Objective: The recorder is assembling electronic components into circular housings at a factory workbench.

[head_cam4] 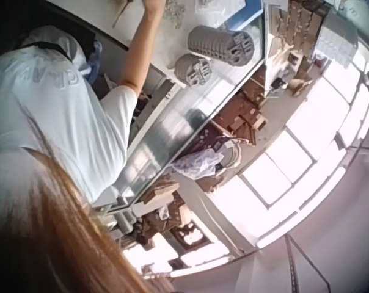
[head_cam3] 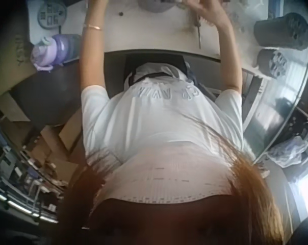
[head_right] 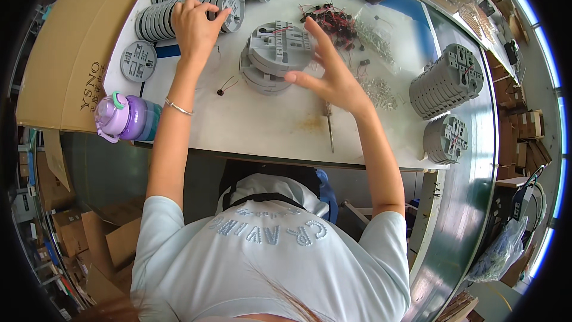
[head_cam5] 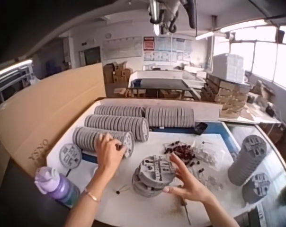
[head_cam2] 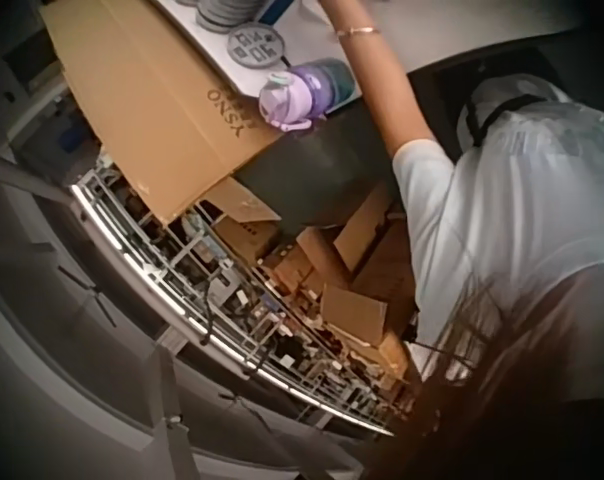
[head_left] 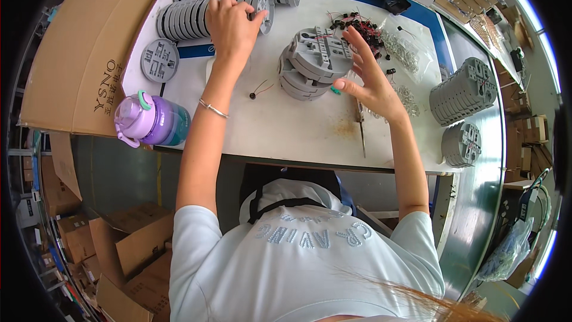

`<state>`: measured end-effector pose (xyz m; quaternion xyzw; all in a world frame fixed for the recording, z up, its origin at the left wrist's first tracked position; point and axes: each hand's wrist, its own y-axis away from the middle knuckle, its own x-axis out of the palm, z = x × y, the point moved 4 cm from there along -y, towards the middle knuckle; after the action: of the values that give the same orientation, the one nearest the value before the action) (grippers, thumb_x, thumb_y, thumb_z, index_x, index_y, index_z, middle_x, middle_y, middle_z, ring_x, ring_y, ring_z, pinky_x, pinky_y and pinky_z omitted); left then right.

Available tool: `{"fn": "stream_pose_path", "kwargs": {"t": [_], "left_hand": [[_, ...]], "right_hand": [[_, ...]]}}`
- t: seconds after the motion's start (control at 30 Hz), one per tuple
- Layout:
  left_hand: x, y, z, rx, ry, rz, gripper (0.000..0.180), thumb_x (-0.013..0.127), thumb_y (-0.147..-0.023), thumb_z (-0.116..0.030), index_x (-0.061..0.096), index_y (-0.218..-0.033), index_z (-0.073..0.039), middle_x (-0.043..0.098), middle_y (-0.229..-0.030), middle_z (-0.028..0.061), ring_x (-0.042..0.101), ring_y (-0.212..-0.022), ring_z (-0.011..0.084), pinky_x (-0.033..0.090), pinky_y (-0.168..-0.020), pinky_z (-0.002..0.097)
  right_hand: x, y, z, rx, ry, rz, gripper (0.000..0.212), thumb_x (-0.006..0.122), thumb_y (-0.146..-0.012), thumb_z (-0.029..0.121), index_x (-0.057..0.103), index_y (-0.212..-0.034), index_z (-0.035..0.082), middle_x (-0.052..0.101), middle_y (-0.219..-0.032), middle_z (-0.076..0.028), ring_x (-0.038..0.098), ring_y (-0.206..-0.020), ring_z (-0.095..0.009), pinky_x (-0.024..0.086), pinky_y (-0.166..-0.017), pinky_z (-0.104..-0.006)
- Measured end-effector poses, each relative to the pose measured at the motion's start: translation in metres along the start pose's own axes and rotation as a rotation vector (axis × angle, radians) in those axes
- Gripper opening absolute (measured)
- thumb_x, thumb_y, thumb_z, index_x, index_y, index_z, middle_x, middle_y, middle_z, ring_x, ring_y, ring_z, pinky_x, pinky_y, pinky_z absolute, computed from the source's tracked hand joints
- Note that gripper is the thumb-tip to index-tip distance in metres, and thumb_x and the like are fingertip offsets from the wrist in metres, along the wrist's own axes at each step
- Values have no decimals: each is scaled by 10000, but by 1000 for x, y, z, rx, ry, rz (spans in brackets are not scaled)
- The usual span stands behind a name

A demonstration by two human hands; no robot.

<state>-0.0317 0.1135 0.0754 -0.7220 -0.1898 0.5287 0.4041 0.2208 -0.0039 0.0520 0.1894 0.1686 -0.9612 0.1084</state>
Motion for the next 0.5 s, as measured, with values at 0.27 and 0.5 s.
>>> {"fn": "stream_pose_path", "kwargs": {"t": [0.27, 0.5], "left_hand": [[10, 2, -6, -113, -58, 12, 256, 833, -733, -302, 744, -850, -92, 552, -918, 53, 502, -949, 267, 412, -914, 400], [14, 4, -5, -29, 3, -31, 236, 824, -738, -271, 737, -878, -102, 548, -927, 59, 502, -947, 274, 409, -912, 411]], "right_hand": [[-3, -7, -6, 66, -14, -4, 828, 783, -845, 334, 355, -1488, 35, 344, -1530, -203, 408, -1383, -324, 395, -1110, -452], [-1, -13, -5, 69, 112, -71, 728, 825, -791, 372, 468, -1346, 65, 408, -1506, -158, 438, -1357, -318, 404, -1081, -448]]}}
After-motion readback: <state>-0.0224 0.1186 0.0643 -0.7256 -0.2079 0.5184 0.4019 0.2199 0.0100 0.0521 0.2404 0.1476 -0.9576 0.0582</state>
